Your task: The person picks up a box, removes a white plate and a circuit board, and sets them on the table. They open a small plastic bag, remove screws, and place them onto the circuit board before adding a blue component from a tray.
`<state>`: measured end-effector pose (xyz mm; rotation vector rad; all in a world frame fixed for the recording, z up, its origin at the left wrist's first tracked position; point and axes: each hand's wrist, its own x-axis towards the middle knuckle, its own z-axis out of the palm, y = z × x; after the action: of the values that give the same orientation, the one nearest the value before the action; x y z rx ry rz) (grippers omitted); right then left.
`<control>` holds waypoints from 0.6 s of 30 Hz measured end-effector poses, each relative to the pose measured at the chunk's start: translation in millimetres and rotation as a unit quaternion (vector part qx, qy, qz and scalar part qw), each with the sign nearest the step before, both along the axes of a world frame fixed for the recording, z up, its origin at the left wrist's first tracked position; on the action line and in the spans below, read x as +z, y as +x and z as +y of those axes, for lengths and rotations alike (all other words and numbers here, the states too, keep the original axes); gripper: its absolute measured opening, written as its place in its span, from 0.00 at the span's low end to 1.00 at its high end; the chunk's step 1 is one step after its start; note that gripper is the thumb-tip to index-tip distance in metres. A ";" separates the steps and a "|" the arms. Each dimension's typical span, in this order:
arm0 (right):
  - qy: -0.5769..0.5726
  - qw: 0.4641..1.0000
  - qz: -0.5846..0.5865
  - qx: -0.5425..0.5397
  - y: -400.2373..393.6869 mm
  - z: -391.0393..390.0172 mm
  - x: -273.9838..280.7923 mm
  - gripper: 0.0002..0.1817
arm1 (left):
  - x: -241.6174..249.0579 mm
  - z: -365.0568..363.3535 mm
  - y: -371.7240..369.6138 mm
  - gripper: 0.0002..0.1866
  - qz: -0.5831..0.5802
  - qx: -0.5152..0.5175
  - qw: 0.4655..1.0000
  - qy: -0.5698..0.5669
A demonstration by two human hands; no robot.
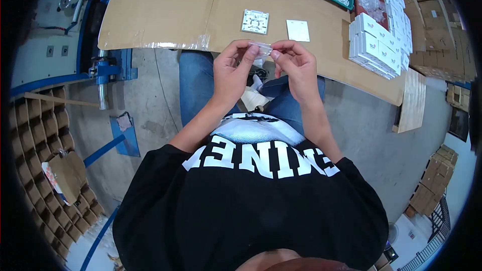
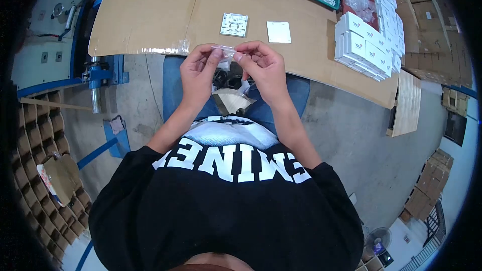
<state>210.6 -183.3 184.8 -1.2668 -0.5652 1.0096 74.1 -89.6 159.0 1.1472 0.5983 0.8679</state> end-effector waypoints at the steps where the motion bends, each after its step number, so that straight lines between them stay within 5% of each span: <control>1: 0.003 1.000 0.004 -0.008 -3.1 0.1 -3.4 0.08 | -1.8 -1.3 0.1 0.09 -0.007 -0.001 1.000 -0.001; 18: 0.012 0.996 -0.068 -0.061 -10.8 10.1 -5.0 0.05 | 1.2 1.0 -1.6 0.09 -0.006 -0.006 1.000 -0.006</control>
<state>199.9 -173.2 179.8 -1.3390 -0.5943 0.8172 72.5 -88.6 160.2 1.1323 0.5852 0.8589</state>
